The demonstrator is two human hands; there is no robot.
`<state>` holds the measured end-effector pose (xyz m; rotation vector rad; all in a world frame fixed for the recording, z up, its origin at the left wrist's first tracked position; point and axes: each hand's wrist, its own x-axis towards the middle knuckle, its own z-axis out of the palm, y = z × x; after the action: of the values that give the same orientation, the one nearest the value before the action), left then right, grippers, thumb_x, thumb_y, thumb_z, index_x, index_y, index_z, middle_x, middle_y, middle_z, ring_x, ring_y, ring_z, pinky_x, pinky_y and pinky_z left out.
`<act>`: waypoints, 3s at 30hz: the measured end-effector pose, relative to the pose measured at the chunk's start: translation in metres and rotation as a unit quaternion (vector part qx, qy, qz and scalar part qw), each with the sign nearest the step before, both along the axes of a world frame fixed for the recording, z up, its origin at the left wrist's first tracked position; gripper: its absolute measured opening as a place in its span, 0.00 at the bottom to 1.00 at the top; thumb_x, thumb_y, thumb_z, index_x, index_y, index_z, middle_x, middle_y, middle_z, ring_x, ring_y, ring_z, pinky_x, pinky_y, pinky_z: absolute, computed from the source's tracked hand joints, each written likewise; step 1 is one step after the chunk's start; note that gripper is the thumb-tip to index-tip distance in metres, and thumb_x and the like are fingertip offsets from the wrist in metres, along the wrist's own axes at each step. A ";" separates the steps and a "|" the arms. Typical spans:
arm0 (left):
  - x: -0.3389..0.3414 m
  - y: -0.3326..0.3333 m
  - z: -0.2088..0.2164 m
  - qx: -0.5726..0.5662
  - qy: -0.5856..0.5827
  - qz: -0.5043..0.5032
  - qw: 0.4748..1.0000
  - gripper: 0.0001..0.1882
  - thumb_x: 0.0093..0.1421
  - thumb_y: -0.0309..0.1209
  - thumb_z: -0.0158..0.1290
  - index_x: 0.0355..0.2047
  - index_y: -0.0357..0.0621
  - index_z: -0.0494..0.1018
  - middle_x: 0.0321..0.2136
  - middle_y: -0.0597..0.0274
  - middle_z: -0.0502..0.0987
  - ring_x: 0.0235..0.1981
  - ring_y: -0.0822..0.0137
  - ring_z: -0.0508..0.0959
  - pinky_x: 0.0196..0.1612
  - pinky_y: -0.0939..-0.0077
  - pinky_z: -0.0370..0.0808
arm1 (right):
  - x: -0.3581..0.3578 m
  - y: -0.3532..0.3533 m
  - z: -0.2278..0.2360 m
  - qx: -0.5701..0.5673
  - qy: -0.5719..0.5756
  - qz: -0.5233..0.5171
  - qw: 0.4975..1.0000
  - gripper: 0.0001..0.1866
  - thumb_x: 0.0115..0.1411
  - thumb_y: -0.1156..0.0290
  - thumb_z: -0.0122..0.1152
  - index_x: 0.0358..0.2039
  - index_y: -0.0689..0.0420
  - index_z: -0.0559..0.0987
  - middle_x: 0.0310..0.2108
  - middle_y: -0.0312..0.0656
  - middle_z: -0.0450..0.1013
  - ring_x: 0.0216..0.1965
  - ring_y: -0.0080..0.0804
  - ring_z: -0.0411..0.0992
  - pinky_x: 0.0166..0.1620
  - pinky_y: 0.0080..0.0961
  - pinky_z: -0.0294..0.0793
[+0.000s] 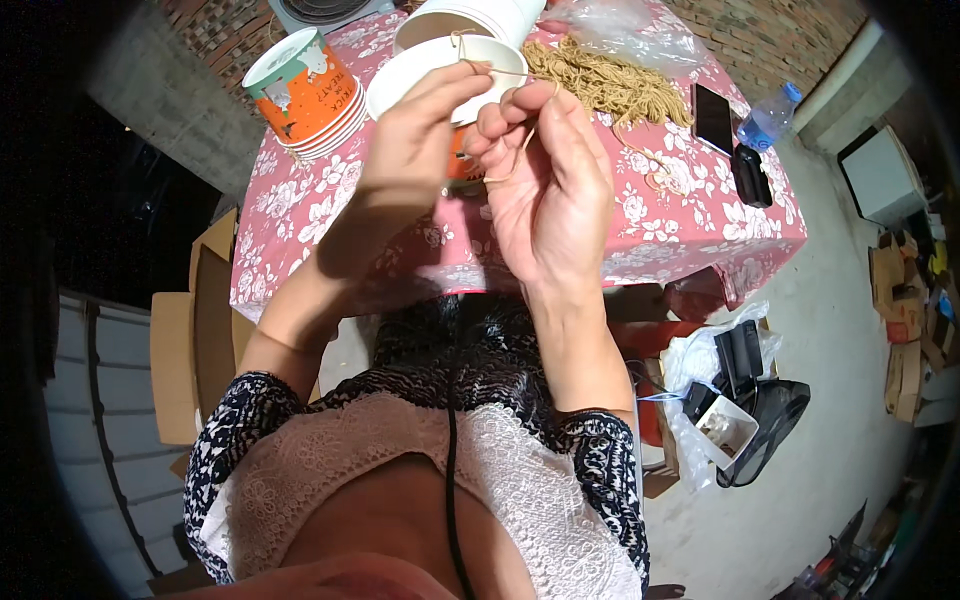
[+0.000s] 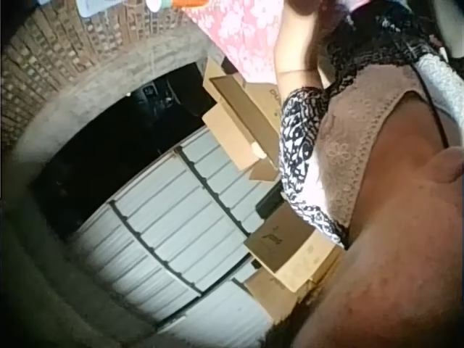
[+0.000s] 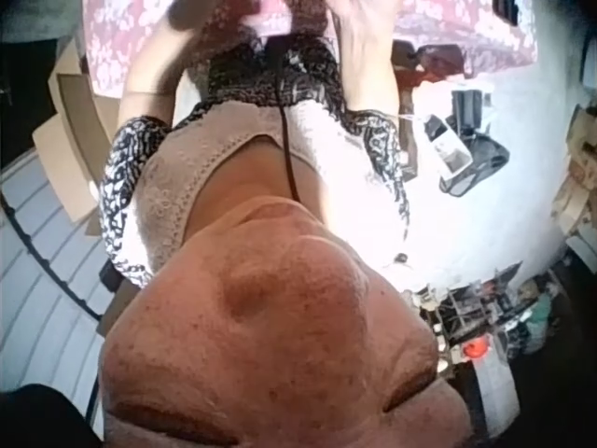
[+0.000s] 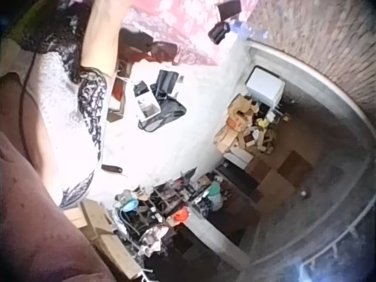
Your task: Threading a thin string through pre-punched holes in decorative paper cups.
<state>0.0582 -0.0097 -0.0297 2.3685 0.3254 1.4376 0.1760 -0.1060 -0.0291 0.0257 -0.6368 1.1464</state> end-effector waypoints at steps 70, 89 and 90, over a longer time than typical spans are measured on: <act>-0.083 -0.001 0.041 -0.207 0.260 0.075 0.940 0.13 0.66 0.29 0.50 0.43 0.32 0.77 0.33 0.61 0.81 0.38 0.73 0.80 0.44 0.78 0.75 | -0.036 0.009 -0.068 -0.135 -0.432 -0.541 0.709 0.04 0.53 0.82 0.64 0.30 0.61 0.80 0.20 0.39 0.68 0.20 0.24 0.66 0.24 0.22 0.65; -0.058 0.019 0.052 -0.281 0.371 -0.062 0.883 0.14 0.63 0.28 0.54 0.45 0.32 0.77 0.34 0.62 0.80 0.37 0.76 0.77 0.42 0.80 0.74 | -0.041 0.017 -0.063 -0.126 -0.458 -0.527 0.705 0.04 0.54 0.82 0.64 0.29 0.60 0.79 0.21 0.41 0.69 0.21 0.30 0.69 0.25 0.25 0.69; -0.058 0.021 0.052 -0.281 0.370 -0.062 0.883 0.14 0.63 0.28 0.54 0.45 0.32 0.77 0.34 0.62 0.80 0.37 0.76 0.77 0.42 0.80 0.74 | -0.041 0.018 -0.063 -0.126 -0.458 -0.522 0.708 0.04 0.53 0.82 0.64 0.29 0.60 0.79 0.21 0.41 0.70 0.21 0.31 0.70 0.25 0.26 0.70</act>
<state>0.0001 0.0109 0.0220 2.2596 0.6557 0.2445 0.1353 -0.0883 -0.0922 -1.0891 -1.1379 0.0139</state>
